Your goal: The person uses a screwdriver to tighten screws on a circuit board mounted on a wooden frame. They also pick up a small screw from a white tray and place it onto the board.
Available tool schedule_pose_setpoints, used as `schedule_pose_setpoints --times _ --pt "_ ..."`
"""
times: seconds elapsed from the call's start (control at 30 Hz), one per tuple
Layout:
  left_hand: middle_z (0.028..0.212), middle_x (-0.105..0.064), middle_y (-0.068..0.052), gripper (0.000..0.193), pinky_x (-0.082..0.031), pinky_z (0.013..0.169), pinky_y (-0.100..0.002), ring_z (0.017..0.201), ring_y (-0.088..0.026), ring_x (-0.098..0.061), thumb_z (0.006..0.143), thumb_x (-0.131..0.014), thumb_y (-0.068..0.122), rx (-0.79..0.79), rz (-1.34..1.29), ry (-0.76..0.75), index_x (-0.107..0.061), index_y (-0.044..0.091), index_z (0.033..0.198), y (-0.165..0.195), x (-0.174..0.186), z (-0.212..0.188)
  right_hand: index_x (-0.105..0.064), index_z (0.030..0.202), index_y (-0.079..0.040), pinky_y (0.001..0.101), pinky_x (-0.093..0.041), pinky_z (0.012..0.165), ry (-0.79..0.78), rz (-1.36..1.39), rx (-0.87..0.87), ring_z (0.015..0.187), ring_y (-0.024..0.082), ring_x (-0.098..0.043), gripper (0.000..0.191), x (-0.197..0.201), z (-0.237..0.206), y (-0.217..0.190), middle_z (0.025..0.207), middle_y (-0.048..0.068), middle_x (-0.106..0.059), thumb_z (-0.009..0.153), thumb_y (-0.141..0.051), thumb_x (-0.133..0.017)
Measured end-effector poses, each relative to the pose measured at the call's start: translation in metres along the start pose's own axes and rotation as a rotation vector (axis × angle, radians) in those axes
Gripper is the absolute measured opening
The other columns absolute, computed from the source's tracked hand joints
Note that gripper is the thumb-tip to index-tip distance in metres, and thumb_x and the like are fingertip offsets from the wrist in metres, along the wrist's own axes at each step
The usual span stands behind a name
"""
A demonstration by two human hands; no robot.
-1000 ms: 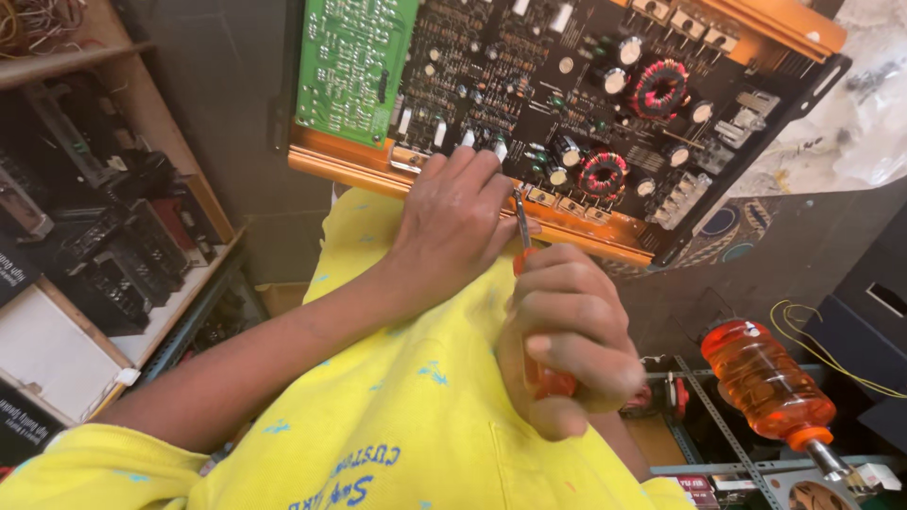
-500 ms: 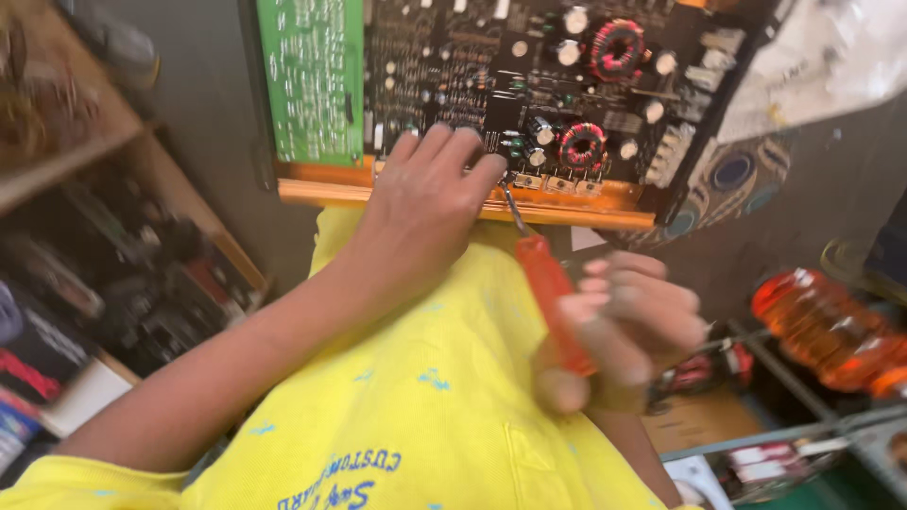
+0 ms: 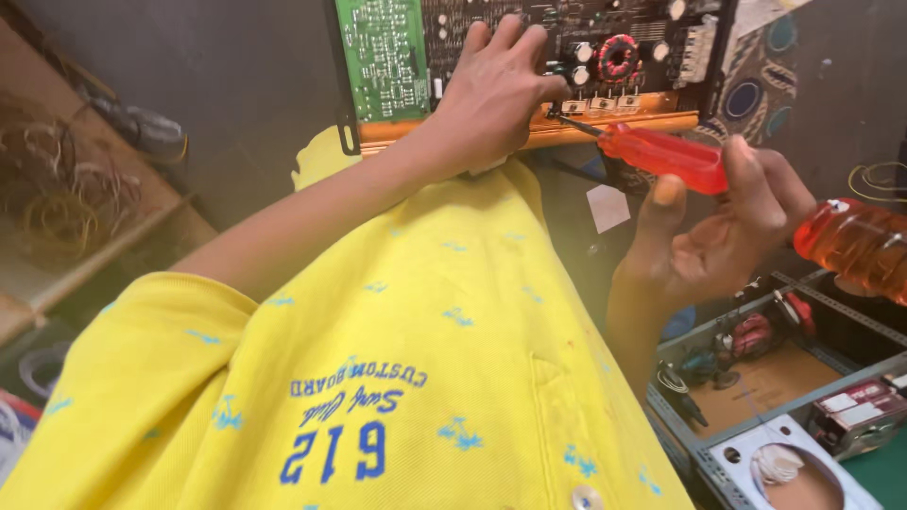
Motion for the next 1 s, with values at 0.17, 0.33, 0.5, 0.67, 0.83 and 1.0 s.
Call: schedule_pose_setpoints --times 0.17,0.33,0.5,0.67,0.83,1.0 --pt "0.104 -0.056 -0.009 0.035 -0.033 0.087 -0.046 0.109 -0.032 -0.048 0.076 -0.071 0.008 -0.011 -0.015 -0.042 -0.082 0.028 0.102 -0.003 -0.008 0.003 -0.054 0.142 -0.005 0.0329 -0.052 0.101 0.011 0.143 -0.036 0.12 0.016 -0.054 0.034 -0.007 -0.001 -0.002 0.132 0.006 -0.049 0.116 -0.013 -0.073" --pt "0.1 -0.056 -0.01 0.033 -0.033 0.088 -0.046 0.107 -0.032 -0.048 0.074 -0.071 0.01 -0.028 -0.006 -0.034 -0.082 0.026 0.101 -0.006 -0.01 0.003 -0.054 0.141 -0.003 0.0285 -0.053 0.094 0.004 0.248 -0.144 0.107 0.012 -0.057 0.033 -0.009 -0.002 0.01 0.129 0.004 -0.048 0.115 -0.01 -0.073" --pt "0.103 -0.057 -0.009 0.033 -0.035 0.091 -0.044 0.109 -0.031 -0.049 0.077 -0.07 0.003 0.005 -0.051 -0.024 -0.082 0.026 0.098 -0.008 -0.01 0.001 -0.053 0.14 -0.001 0.0277 -0.053 0.095 -0.019 0.201 -0.147 0.107 0.012 -0.057 0.031 -0.008 -0.001 0.011 0.132 0.005 -0.049 0.117 -0.008 -0.072" --pt "0.104 -0.06 -0.01 0.026 -0.036 0.088 -0.044 0.108 -0.031 -0.051 0.074 -0.075 0.006 0.059 -0.037 0.033 -0.078 0.021 0.096 -0.008 -0.003 0.005 -0.053 0.141 -0.002 0.026 -0.05 0.093 -0.021 0.192 -0.153 0.107 0.012 -0.057 0.03 -0.007 0.0 0.006 0.132 0.005 -0.049 0.118 -0.006 -0.072" --pt "0.099 -0.06 -0.009 0.028 -0.036 0.087 -0.047 0.103 -0.031 -0.053 0.074 -0.083 0.016 0.209 -0.091 0.069 -0.066 0.011 0.096 -0.009 -0.002 0.008 -0.054 0.139 -0.004 0.0259 -0.05 0.093 -0.062 0.186 -0.17 0.11 0.013 -0.057 0.028 -0.006 -0.002 0.0 0.134 0.006 -0.051 0.117 -0.005 -0.071" --pt "0.098 -0.06 -0.006 0.028 -0.037 0.087 -0.047 0.103 -0.031 -0.053 0.076 -0.083 0.013 0.266 -0.076 0.085 -0.062 0.011 0.094 -0.004 0.0 0.002 -0.053 0.142 -0.009 0.0298 -0.051 0.1 -0.153 0.157 -0.155 0.115 0.016 -0.058 0.032 -0.006 -0.003 -0.006 0.136 0.008 -0.052 0.119 -0.007 -0.075"
Point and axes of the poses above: each hand's wrist, its own z-axis towards the middle knuckle, its own x-axis out of the back of the hand, y = z × x, the point moved 9 cm from there along z, towards the middle knuckle
